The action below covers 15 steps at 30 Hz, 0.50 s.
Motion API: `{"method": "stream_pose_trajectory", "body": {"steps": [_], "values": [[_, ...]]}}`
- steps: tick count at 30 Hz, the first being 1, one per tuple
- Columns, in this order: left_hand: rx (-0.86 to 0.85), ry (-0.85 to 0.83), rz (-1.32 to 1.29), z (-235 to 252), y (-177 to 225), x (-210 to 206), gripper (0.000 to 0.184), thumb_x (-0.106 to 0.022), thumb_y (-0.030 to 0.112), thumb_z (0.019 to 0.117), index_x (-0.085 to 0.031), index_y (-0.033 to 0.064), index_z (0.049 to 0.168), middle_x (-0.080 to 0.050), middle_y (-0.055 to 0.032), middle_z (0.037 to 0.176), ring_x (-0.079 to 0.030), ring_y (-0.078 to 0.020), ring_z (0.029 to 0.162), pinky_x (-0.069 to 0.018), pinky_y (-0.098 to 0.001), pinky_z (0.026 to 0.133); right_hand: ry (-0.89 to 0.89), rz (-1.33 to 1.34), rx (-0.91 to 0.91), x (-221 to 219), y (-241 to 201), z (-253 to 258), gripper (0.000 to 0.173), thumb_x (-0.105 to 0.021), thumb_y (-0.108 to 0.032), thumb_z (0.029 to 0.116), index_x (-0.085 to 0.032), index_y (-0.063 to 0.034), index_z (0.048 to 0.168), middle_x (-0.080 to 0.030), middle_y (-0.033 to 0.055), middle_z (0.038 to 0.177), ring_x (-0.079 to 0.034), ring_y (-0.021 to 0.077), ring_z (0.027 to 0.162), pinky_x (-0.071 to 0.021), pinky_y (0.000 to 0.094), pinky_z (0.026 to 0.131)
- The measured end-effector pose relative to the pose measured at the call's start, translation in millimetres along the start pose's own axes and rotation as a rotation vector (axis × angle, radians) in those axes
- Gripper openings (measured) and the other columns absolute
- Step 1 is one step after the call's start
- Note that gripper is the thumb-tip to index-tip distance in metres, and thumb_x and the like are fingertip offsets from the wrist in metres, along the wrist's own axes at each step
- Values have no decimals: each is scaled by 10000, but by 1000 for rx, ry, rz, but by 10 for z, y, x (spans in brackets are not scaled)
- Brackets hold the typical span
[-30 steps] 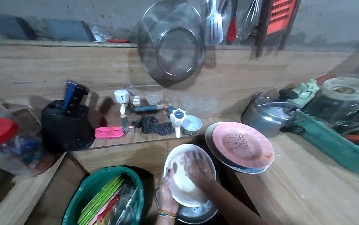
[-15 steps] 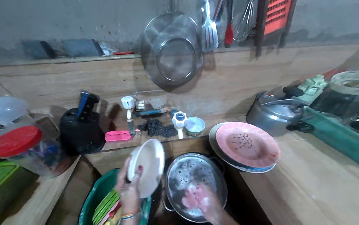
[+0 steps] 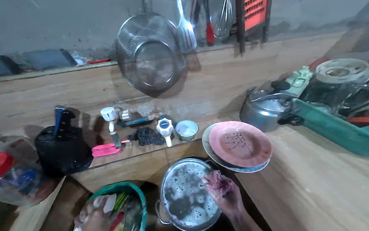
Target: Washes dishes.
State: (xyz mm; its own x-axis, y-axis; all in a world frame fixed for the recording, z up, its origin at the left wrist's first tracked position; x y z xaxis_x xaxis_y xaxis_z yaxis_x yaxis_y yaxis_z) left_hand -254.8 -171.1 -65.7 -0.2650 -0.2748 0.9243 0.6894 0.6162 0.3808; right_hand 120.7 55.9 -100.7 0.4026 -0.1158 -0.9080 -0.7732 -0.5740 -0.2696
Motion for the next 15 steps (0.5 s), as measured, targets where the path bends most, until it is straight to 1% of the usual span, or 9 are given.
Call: {"method": "stream_pose_trajectory", "body": {"steps": [2,4,5,6,8,11,13,14,15], "values": [[-143,9,-59,-6,521,-150,601,-818,301,849,-647,8,1345,-425,-410,1466,-352,-634,1373,-244,-744,1144,-28,26,-30,12,0,-4,445,-281,-319,1049,-638,-54,1045,-747,192,1060,-746,328,961,-629,412,729],[-299,-126,-145,-5,1180,-480,384,-716,271,944,-716,40,1251,-602,-266,1364,-552,-442,1300,-432,-575,1114,-44,74,-60,41,4,0,448,-302,-350,1040,-641,-58,1062,-742,189,1075,-741,334,977,-630,433,747],[-344,-277,-180,7,1472,-712,351,-675,273,975,-721,63,1253,-646,-206,1329,-609,-357,1258,-475,-511,1096,-36,98,-62,58,7,-3,440,-319,-359,1037,-638,-57,1065,-738,187,1072,-738,338,981,-631,449,753],[-347,-464,-176,46,1699,-984,386,-644,287,998,-683,75,1318,-631,-181,1362,-600,-315,1279,-460,-477,1118,-21,102,-52,79,6,-8,425,-331,-363,1039,-624,-57,1079,-732,186,1075,-733,345,990,-629,467,761],[-262,-773,-12,171,1983,-1493,548,-596,352,1028,-523,29,1464,-509,-221,1496,-480,-348,1406,-356,-505,1195,30,109,-23,87,-12,-26,396,-355,-359,1027,-605,-59,1095,-723,184,1066,-725,357,998,-625,500,774],[-104,-978,266,254,2214,-1849,526,-545,252,1050,-484,-96,1440,-451,-305,1516,-397,-439,1446,-288,-580,1201,91,91,-2,29,-56,-71,438,-318,-387,1043,-576,-56,1171,-703,194,1112,-709,373,1021,-610,531,782],[26,-899,161,186,2205,-1967,473,-480,202,1086,-471,-103,1448,-437,-288,1536,-373,-405,1473,-257,-526,1225,84,11,-8,-101,-106,-147,446,-262,-350,1044,-559,-47,1181,-698,165,1120,-708,318,1022,-602,498,806],[35,-729,16,46,2174,-1962,428,-476,179,1084,-531,-123,1383,-519,-305,1453,-463,-413,1406,-323,-522,1189,87,-35,-8,-172,-126,-180,438,-244,-320,1045,-553,-41,1183,-698,151,1117,-708,293,1021,-603,490,822],[-75,-480,-139,-168,2132,-1909,369,-539,140,1031,-622,-155,1235,-631,-344,1266,-600,-472,1232,-438,-573,1078,89,-74,-13,-209,-124,-189,430,-238,-305,1047,-547,-46,1196,-695,135,1116,-705,274,1023,-604,484,831]]}}
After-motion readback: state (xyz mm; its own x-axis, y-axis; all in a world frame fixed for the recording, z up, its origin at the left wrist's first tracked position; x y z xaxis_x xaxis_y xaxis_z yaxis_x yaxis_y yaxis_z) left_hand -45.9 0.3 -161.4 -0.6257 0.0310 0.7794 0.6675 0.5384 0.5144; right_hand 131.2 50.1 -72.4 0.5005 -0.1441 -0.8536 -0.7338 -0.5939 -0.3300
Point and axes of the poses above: each hand's wrist, its own z-axis towards the middle knuckle, its own x-axis out of the back of the hand, y = z × x, the point moved 4 cm from there along z, towards the middle knuckle
